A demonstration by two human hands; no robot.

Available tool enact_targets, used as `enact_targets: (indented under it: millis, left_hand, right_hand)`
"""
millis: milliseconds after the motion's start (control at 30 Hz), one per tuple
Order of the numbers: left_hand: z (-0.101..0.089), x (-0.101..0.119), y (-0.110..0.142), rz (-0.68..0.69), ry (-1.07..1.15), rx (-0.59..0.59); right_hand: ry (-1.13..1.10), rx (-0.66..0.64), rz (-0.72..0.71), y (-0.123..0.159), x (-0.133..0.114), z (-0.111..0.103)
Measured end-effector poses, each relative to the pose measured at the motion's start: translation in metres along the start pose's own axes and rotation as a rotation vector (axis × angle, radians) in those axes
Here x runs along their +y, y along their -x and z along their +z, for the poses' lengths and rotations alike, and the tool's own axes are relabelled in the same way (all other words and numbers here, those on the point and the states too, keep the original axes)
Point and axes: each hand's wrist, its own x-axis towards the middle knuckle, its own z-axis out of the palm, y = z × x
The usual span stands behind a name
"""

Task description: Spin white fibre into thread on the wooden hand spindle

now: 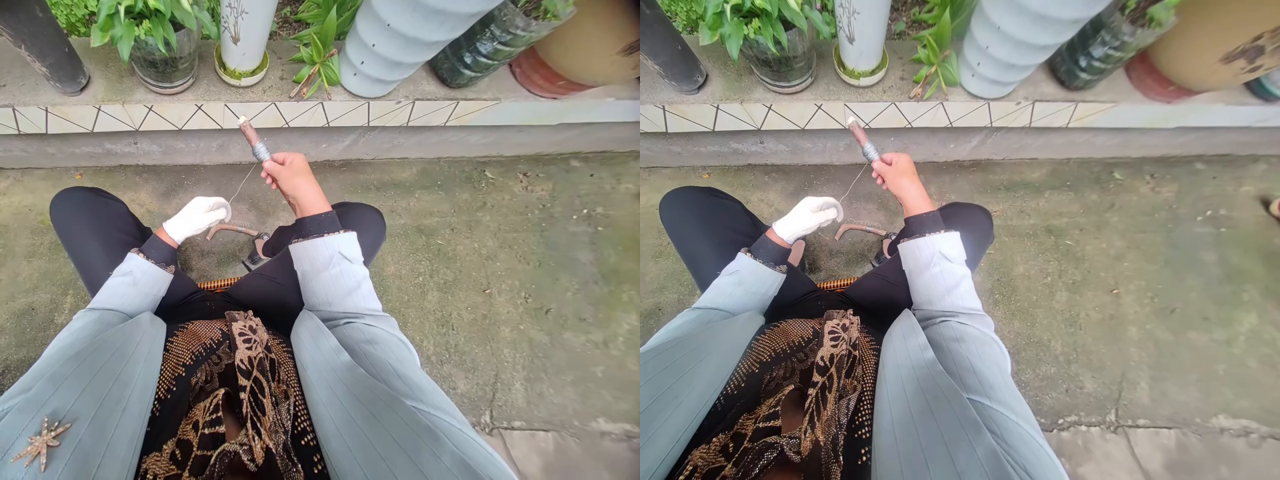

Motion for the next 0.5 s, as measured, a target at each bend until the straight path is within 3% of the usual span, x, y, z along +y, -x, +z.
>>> enact_targets:
  millis: [133, 367, 500]
  left_hand:
    - [0.002, 0.005, 0.001, -0.015, -0.033, 0.028]
    - [0.015, -0.004, -0.003, -0.129, 0.252, 0.185]
    - [0.020, -0.012, -0.004, -0.091, 0.206, 0.179]
  right_hand:
    - [0.158, 0.003, 0.021, -0.007, 0.004, 0.003]
    - [-0.062, 0.019, -0.090, 0.007, -0.013, 0.001]
    - [0.004, -0.004, -0.086, 0.003, -0.009, 0.005]
